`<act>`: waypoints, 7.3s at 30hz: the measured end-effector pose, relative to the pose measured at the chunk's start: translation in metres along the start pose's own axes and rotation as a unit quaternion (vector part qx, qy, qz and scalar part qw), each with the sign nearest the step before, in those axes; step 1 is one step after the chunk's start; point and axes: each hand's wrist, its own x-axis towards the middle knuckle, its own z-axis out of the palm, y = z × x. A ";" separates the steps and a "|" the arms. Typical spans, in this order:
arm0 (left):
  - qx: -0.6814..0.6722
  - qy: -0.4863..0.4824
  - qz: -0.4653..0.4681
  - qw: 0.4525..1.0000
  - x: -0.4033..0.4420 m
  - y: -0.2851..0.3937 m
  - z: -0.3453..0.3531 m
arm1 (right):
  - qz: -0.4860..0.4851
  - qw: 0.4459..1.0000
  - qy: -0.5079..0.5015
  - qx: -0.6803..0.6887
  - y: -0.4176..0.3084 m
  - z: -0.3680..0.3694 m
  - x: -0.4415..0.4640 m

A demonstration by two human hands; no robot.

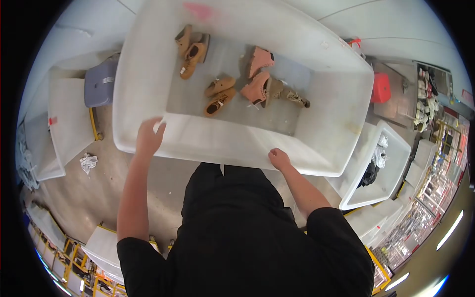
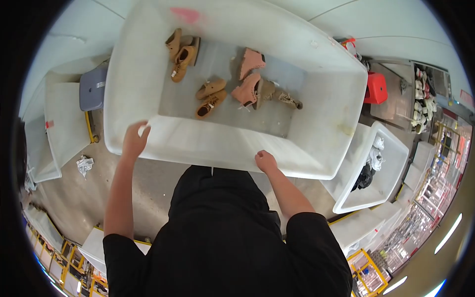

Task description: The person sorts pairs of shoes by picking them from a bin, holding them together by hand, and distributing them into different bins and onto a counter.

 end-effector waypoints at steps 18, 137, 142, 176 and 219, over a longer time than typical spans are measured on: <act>0.176 0.183 -0.253 0.933 -0.031 -0.063 0.101 | -0.194 0.950 0.230 -0.081 -0.007 0.010 -0.007; -0.933 0.130 0.207 0.265 -0.561 0.137 -0.077 | -0.486 0.794 -0.258 0.259 -0.291 -0.038 -0.413; -0.843 0.304 -0.053 0.440 -0.526 0.177 -0.058 | -0.523 0.811 -0.223 0.136 -0.286 -0.040 -0.403; -0.538 0.519 -0.473 0.466 -1.082 -0.142 0.065 | -0.594 0.656 -0.047 -0.463 -0.406 0.499 -0.486; -0.517 0.586 -0.624 -0.023 -1.783 -0.664 0.208 | -0.719 0.387 -0.444 -0.368 -0.407 1.671 -1.522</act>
